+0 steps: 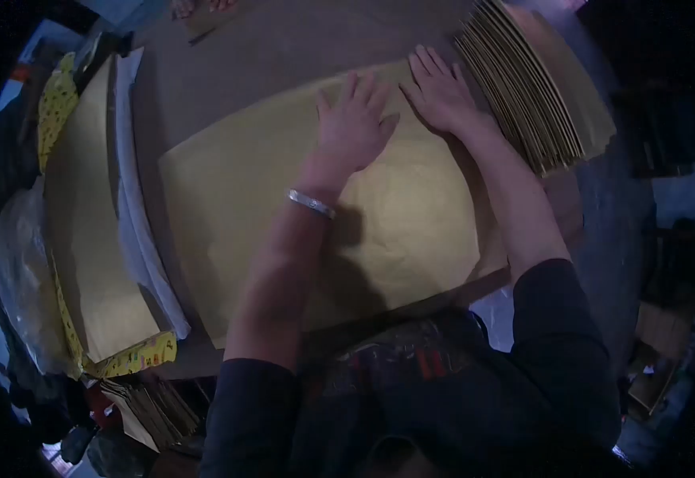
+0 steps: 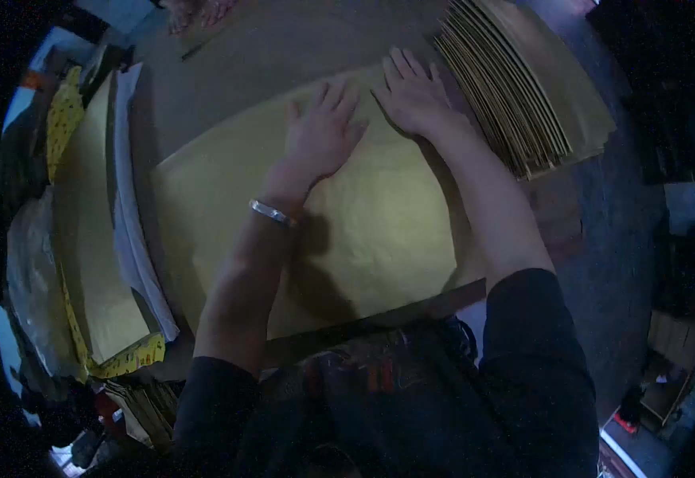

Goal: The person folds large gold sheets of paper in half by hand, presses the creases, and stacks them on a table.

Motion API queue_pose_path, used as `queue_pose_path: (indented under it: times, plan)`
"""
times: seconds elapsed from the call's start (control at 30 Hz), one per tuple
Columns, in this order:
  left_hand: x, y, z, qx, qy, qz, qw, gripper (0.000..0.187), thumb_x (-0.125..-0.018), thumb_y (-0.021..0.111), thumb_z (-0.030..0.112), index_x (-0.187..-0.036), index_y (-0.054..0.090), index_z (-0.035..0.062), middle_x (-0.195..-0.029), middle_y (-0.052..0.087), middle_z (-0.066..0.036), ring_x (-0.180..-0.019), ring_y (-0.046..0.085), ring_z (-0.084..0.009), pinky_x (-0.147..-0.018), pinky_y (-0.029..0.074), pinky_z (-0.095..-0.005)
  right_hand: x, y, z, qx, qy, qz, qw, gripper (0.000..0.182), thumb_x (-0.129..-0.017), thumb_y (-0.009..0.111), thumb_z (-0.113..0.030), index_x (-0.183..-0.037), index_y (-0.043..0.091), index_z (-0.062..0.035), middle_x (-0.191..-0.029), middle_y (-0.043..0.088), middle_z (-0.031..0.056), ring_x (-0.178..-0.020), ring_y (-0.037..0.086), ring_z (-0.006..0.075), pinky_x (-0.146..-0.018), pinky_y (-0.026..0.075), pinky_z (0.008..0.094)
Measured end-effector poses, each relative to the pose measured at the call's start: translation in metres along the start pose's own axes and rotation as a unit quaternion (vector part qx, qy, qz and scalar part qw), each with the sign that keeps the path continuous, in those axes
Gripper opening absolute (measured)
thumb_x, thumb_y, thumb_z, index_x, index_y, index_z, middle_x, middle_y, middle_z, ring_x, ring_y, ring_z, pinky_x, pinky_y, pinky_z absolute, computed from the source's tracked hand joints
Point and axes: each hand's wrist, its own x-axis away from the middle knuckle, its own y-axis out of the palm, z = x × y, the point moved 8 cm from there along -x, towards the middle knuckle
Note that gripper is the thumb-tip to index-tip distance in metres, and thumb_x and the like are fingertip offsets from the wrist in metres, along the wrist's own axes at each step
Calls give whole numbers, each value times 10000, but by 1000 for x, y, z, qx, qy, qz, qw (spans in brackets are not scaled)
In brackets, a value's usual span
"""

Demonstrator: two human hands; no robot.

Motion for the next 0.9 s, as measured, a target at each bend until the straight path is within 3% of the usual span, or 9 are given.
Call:
queue_pose_path:
  times: [0.13,0.2,0.53,0.6,0.63,0.7,0.73,0.83,0.9]
  plan:
    - [3,1,-37,24,-16,48,998,630,-955,468,508,-1460,397,138,-1551,340,-82,-1453,263,-291,-1104,230,-666,4,-6,-2,-41,-27,64,997,686,-1006,355,-480,-1520,241,-40,-1617,162,109,-1503,108,249,-1196,109,538]
    - [22,-9,-75,-23,-74,-9,997,643,-962,440,537,-1487,374,173,-1578,300,-66,-1473,225,-274,-1127,210,-644,6,-12,-8,-40,-30,61,997,688,-1003,360,-480,-1518,244,-39,-1615,167,111,-1502,110,252,-1195,110,541]
    - [135,-21,-286,-98,-284,-26,954,711,-961,380,616,-1537,277,212,-1613,210,-63,-1489,171,-295,-1151,170,-612,32,-21,-8,-20,-59,46,997,697,-991,388,-482,-1512,258,-37,-1607,190,123,-1498,124,266,-1187,117,555]
    - [156,-7,-329,-119,-256,-23,959,709,-965,366,614,-1539,270,210,-1613,206,-76,-1487,166,-311,-1153,174,-604,55,-13,-4,1,-86,31,996,698,-989,393,-482,-1510,261,-37,-1605,195,125,-1498,126,269,-1186,118,558]
    - [157,-6,-337,-138,-224,-20,965,707,-968,351,613,-1540,263,207,-1612,203,-89,-1486,162,-328,-1155,178,-595,73,-7,-5,10,-109,22,994,699,-988,396,-482,-1510,263,-37,-1604,197,127,-1497,128,271,-1185,119,559]
    - [159,-19,-316,-98,-297,-29,949,707,-970,340,612,-1541,259,202,-1611,199,-105,-1483,164,-345,-1156,180,-589,119,5,-14,13,-163,3,987,701,-985,402,-483,-1509,266,-36,-1602,202,129,-1497,131,273,-1184,120,562]
    - [160,6,-344,-130,-235,-31,963,713,-966,350,611,-1542,255,201,-1612,195,-110,-1482,161,-350,-1154,182,-595,150,6,-21,-4,-200,-1,980,702,-964,445,-481,-1493,303,-41,-1589,228,140,-1491,153,284,-1171,141,579]
    - [137,-33,-271,-100,-302,-44,947,702,-957,379,599,-1519,316,182,-1591,250,-123,-1465,212,-352,-1138,205,-607,241,0,-64,-73,-312,-34,947,657,-912,551,-480,-1415,448,-71,-1538,336,141,-1462,248,275,-1143,210,586]
    - [113,-48,-226,-115,-291,-85,946,643,-953,423,567,-1433,463,141,-1477,431,-157,-1353,414,-352,-1083,341,-543,286,-7,-78,-176,-363,-40,914,592,-873,630,-411,-1350,526,-77,-1506,385,131,-1452,274,262,-1125,254,579]
